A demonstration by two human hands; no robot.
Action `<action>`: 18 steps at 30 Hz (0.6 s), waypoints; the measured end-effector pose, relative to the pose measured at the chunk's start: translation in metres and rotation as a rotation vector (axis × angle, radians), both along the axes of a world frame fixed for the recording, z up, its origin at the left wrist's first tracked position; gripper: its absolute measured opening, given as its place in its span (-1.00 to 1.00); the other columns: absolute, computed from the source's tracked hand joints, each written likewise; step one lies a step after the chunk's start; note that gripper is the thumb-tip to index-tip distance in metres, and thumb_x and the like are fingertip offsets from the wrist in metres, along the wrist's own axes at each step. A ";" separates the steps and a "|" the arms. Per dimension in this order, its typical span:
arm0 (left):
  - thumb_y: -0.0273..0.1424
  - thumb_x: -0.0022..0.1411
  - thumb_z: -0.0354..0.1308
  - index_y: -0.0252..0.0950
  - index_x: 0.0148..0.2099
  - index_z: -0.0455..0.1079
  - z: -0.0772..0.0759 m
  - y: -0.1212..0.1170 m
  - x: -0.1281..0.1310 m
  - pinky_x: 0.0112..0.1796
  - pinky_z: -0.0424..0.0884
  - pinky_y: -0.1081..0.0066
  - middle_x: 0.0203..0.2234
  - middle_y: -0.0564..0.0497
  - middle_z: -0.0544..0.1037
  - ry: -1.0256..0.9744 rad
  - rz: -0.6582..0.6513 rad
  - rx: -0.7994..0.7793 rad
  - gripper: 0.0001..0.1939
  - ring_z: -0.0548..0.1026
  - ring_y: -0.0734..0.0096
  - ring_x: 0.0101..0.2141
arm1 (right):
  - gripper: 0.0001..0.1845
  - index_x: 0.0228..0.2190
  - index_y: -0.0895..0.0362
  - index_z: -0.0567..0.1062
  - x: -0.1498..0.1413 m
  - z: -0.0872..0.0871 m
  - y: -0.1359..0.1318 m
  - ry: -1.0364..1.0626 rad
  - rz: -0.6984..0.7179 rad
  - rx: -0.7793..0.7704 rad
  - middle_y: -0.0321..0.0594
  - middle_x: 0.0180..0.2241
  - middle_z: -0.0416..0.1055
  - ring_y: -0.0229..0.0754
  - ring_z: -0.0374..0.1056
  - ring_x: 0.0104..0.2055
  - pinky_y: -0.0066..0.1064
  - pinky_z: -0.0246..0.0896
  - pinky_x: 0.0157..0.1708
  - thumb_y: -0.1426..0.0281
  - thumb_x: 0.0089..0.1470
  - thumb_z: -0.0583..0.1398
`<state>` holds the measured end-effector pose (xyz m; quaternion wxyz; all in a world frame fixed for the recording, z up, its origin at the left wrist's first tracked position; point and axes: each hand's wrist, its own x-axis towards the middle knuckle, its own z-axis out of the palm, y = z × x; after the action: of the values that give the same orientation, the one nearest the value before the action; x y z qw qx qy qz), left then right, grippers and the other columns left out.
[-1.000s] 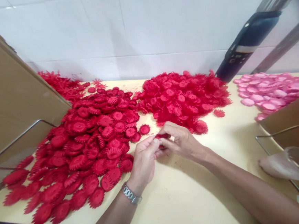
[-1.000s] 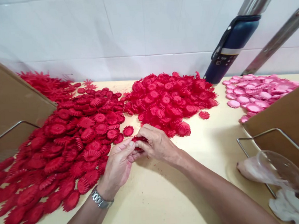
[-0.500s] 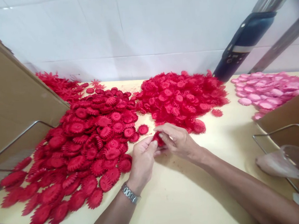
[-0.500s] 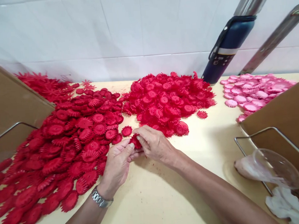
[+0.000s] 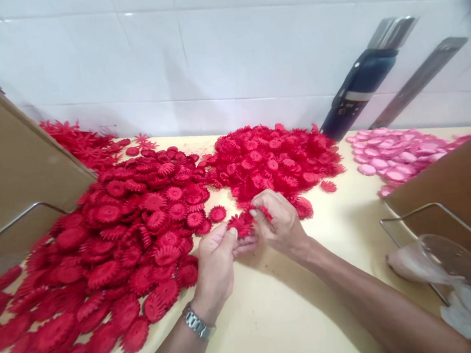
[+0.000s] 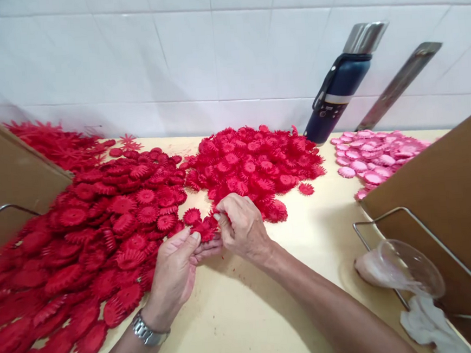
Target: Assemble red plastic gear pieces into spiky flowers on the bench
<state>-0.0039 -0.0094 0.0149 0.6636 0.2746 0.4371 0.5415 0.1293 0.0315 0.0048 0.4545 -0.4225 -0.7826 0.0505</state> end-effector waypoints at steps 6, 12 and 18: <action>-0.39 -0.03 0.20 -0.40 -0.43 0.38 0.000 -0.002 -0.005 -0.42 0.45 0.37 -0.58 -0.02 0.53 0.024 0.029 -0.018 -0.85 0.53 0.35 -0.53 | -0.94 -0.44 0.11 0.34 0.051 0.012 0.027 0.001 -0.492 0.108 -0.24 -0.51 0.30 -0.17 0.24 -0.47 -0.33 0.14 -0.43 0.45 0.01 0.06; -0.42 0.01 0.16 -0.40 -0.44 0.37 0.002 -0.002 -0.003 -0.30 0.46 0.30 -0.54 -0.03 0.53 0.034 -0.005 -0.051 -0.88 0.54 0.33 -0.45 | -0.78 -0.23 0.15 0.41 0.058 0.018 0.029 -0.192 -0.382 0.184 -0.02 -0.21 0.38 -0.01 0.28 -0.14 -0.15 0.15 -0.18 0.46 0.06 0.05; -0.42 0.08 0.11 -0.37 -0.33 0.43 -0.002 -0.001 -0.004 -0.36 0.41 0.45 -0.46 -0.03 0.53 0.011 -0.102 0.070 -0.87 0.50 0.43 -0.42 | -0.91 -0.47 0.13 0.36 0.003 0.008 -0.002 -0.166 0.234 0.003 -0.21 -0.51 0.31 -0.21 0.23 -0.44 -0.36 0.18 -0.44 0.41 0.06 0.12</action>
<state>-0.0079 -0.0105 0.0130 0.6778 0.3225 0.4069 0.5206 0.1328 0.0296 0.0130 0.3797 -0.3303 -0.8615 0.0671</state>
